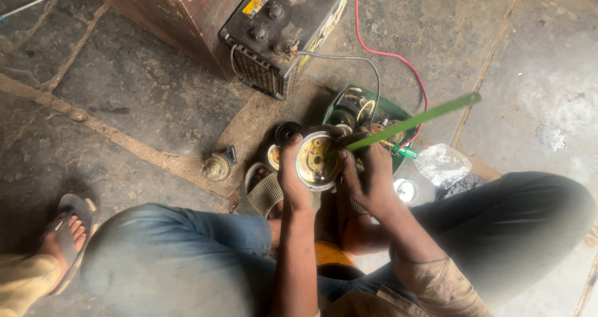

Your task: The person sits on the floor and uses a screwdriver and a metal strip to manipulate the internal parts of a small cylindrical electrical component. They connect wires to the component and repeatedly probe its interior, appearing to test or adjust the mechanism.

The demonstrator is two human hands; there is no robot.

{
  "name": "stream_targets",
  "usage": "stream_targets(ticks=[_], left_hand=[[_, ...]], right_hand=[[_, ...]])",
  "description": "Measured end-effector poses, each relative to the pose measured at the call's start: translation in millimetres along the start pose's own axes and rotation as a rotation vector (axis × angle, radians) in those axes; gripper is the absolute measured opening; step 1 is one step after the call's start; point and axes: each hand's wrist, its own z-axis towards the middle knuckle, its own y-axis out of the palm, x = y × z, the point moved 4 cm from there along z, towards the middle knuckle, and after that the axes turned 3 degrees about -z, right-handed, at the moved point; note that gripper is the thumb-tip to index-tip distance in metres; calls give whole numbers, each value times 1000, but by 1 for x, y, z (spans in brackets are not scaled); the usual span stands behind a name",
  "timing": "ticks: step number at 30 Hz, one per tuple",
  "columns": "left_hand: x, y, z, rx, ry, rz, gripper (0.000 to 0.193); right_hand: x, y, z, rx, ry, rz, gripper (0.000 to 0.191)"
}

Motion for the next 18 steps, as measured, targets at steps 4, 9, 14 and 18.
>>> stream_targets(ticks=[4,9,14,18], left_hand=[[1,-1,1,3,-18,86,61],[13,2,4,-19,15,109,61],[19,1,8,-166,4,33,64],[12,-17,23,63,47,106,56]], right_hand=[[3,1,3,29,28,-50,12],[0,8,6,40,10,-18,15],[1,17,10,-29,47,105,14],[8,21,15,-13,54,116,12]])
